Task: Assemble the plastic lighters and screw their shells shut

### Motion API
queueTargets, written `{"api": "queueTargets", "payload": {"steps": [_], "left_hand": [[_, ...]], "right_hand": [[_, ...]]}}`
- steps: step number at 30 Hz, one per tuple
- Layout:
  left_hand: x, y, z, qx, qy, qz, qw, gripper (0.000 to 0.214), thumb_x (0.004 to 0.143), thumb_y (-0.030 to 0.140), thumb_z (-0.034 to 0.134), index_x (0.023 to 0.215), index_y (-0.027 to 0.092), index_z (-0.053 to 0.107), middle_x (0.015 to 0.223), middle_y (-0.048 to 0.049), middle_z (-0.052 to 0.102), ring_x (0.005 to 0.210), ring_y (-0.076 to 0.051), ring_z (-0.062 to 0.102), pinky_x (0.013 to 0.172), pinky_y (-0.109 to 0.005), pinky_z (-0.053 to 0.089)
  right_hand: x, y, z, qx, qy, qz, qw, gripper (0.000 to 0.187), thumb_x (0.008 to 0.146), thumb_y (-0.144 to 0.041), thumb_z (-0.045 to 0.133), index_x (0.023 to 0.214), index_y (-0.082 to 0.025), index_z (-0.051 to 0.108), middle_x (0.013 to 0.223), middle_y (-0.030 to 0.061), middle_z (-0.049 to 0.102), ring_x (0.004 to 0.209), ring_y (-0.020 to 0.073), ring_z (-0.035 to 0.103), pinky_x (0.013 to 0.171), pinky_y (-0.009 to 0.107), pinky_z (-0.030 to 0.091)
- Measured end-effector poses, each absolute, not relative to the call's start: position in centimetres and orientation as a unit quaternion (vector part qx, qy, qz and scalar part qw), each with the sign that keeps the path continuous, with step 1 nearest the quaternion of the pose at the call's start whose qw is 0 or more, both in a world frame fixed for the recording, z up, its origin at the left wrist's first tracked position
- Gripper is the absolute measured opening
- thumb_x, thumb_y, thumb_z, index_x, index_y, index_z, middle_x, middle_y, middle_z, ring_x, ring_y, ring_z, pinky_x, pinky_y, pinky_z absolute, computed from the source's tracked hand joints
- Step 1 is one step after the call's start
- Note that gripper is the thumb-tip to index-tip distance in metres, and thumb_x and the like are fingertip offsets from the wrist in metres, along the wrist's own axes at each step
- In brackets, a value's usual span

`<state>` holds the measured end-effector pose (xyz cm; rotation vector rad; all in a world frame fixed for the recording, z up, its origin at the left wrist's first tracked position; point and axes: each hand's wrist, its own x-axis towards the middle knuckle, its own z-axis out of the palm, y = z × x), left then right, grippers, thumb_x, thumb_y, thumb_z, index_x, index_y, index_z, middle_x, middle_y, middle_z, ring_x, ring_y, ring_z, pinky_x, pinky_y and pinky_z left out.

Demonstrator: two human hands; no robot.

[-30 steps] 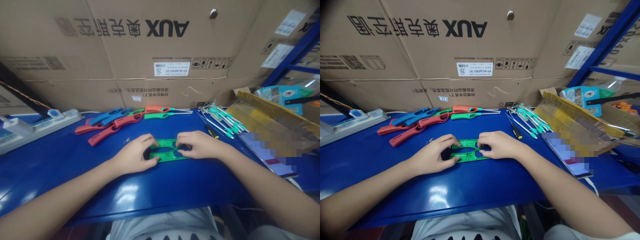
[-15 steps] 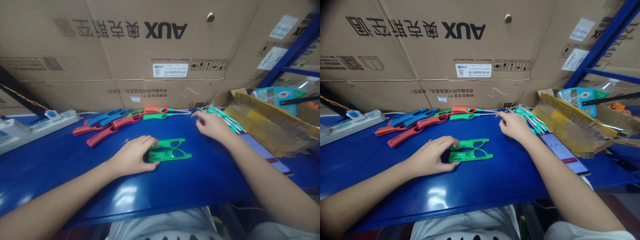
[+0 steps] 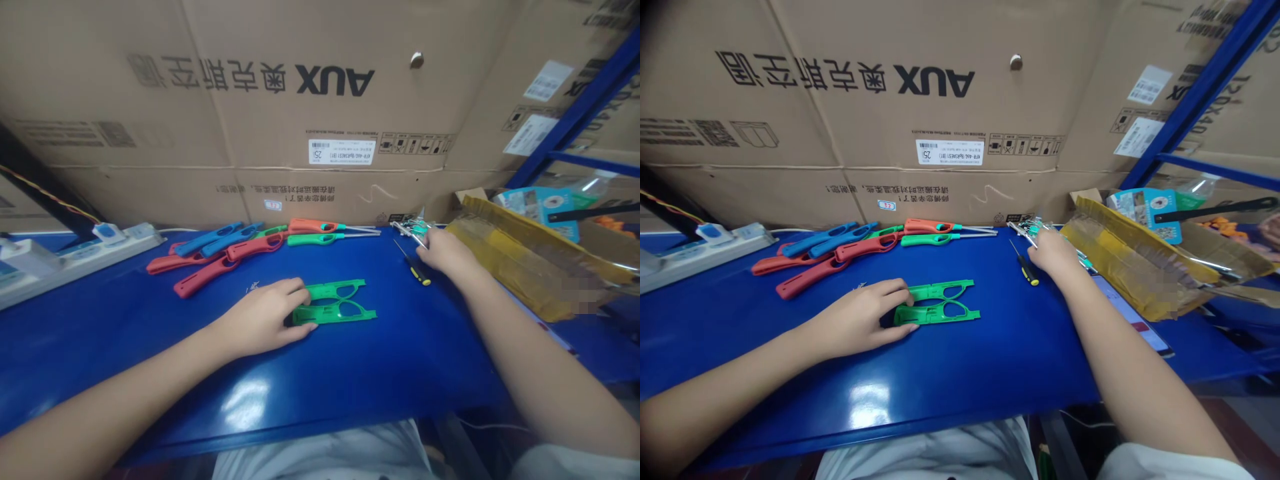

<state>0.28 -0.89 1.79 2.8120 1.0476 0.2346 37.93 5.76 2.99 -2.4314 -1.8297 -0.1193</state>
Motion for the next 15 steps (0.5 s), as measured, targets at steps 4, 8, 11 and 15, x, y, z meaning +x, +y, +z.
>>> {"api": "queueTargets", "payload": {"steps": [4,8,11,15], "left_hand": [[0.0,-0.8,2.2,0.931,0.351,0.078,0.066,0.026,0.094,0.046,0.06,0.101,0.021,0.064,0.098,-0.0045,0.062,0.082,-0.02,0.063,0.064,-0.03,0.045],[-0.3,-0.6,2.7,0.934,0.341,0.086,0.071,0.024,0.092,0.043,0.062,0.098,0.02,0.065,0.094,-0.004,0.062,0.08,-0.02,0.063,0.066,-0.03,0.047],[-0.5,-0.4,2.9,0.932,0.345,0.075,0.078,0.023,0.091,0.042,0.064,0.095,0.02,0.065,0.092,-0.0029,0.062,0.076,-0.019,0.063,0.064,-0.029,0.046],[-0.9,0.0,3.0,0.93,0.354,0.065,0.07,0.023,0.088,0.043,0.066,0.094,0.02,0.065,0.09,-0.0018,0.062,0.074,-0.019,0.063,0.062,-0.029,0.044]], "right_hand": [[37.3,5.4,3.5,-0.773,-0.619,-0.043,0.133,0.019,0.085,-0.024,0.053,0.103,-0.019,0.058,0.093,0.013,0.07,0.084,0.0271,0.066,0.068,0.034,0.046],[36.1,5.1,3.5,-0.695,-0.66,0.043,0.283,0.009,0.081,-0.026,0.054,0.089,-0.022,0.052,0.08,0.0042,0.064,0.069,0.0185,0.058,0.067,0.03,0.045],[34.7,4.5,3.6,-0.631,-0.68,0.157,0.338,0.013,0.078,-0.032,0.056,0.085,-0.022,0.051,0.075,0.0008,0.058,0.064,0.0154,0.053,0.06,0.027,0.044],[32.3,3.3,3.4,-0.55,-0.698,0.298,0.348,0.025,0.078,-0.044,0.063,0.085,-0.022,0.054,0.072,-0.0009,0.055,0.06,0.0128,0.047,0.055,0.025,0.039]]}}
